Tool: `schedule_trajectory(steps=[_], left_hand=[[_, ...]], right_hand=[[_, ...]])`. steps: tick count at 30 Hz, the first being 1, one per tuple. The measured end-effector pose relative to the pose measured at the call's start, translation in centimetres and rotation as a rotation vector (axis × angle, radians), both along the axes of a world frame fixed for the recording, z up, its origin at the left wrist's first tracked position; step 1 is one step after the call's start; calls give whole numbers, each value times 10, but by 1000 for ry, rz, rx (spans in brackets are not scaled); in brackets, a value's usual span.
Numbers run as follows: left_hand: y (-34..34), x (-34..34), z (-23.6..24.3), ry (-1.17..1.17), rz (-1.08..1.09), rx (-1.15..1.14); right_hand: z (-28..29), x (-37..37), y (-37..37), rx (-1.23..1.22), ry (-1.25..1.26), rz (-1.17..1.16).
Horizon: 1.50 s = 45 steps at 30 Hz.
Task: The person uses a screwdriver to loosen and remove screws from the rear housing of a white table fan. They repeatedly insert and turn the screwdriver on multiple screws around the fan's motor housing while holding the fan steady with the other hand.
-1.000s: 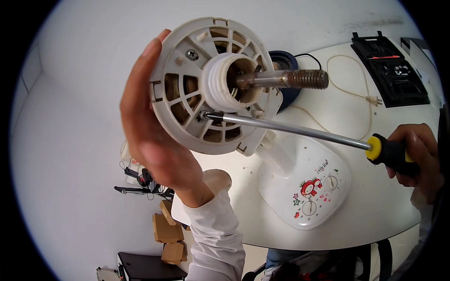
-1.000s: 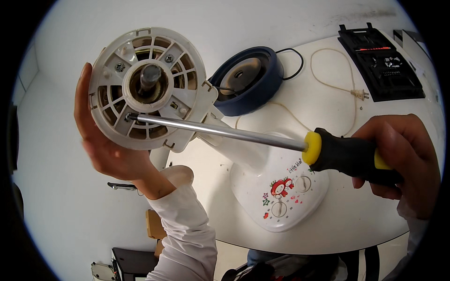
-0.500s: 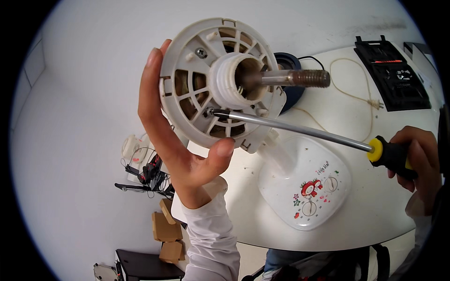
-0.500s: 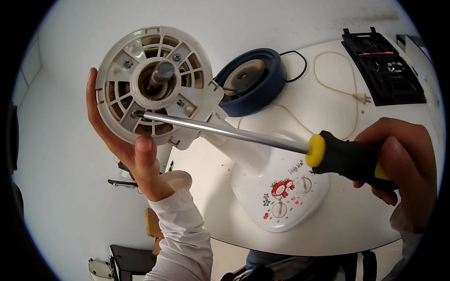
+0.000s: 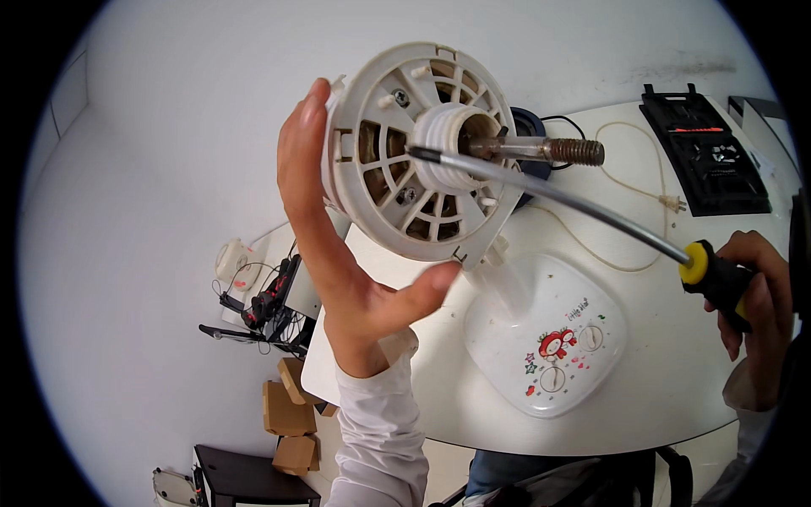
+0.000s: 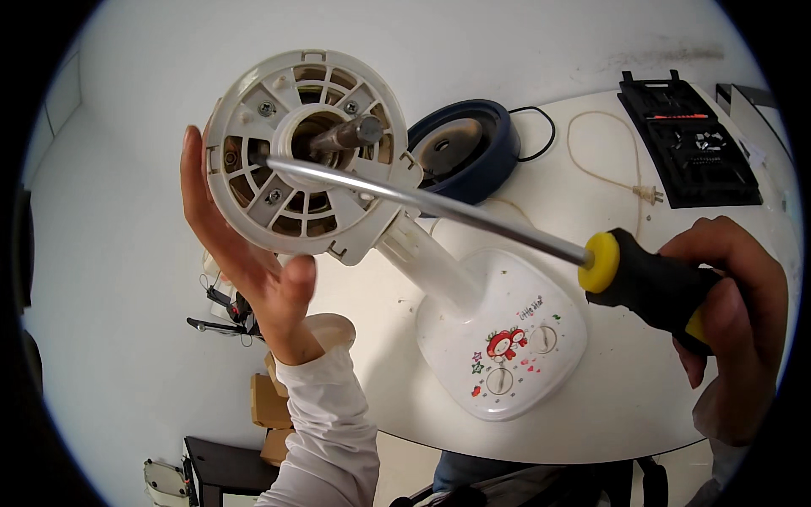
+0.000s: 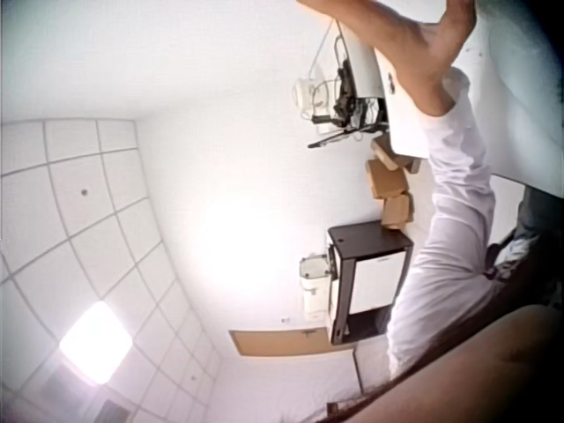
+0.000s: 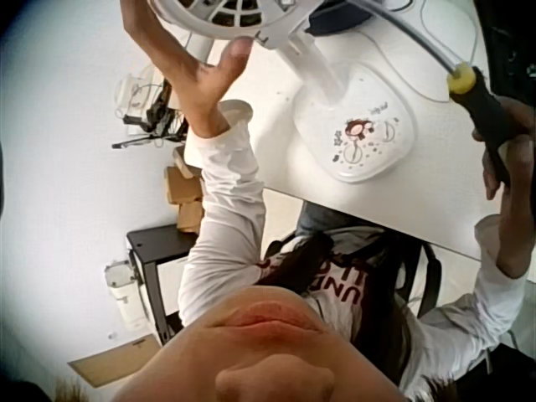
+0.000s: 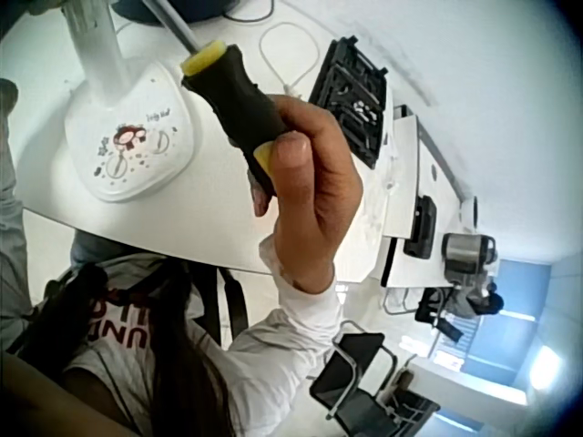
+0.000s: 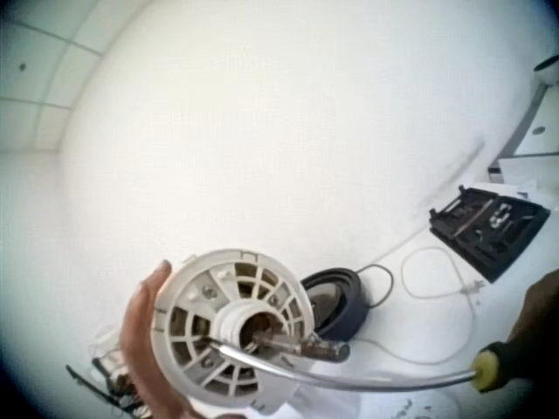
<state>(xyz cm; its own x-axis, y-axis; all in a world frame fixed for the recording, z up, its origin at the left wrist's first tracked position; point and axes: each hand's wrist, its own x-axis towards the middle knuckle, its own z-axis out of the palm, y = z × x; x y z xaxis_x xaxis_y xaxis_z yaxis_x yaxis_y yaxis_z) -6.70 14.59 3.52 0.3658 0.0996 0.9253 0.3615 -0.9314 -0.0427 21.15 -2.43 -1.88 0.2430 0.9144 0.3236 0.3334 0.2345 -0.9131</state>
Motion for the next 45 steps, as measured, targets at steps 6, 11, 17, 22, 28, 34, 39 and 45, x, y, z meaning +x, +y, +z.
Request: schedule_trajectory(steps=[6,11,17,22,28,34,39,45], left_hand=[[1,-1,-5,26,66,13],[9,-1,-2,-14,116,67],[11,1,0,-86,-22,-71],[17,4,-1,-120,-28,-16],[11,2,-1,-153,-1,-1],[4,7,2,-135,-18,-55],[3,10,-1,-158,-69,-100],[-2,14,2,-170,-64,-139]], right_hand=[[-12,8,2,13,0,110],[-12,3,2,-7,45,127],[-41,11,4,112,254,277],[-63,-11,11,97,768,363],[-55,-50,83,132,750,467],[-32,-97,129,229,791,586],[-21,-110,135,174,853,706],[-22,-105,155,182,796,907]])
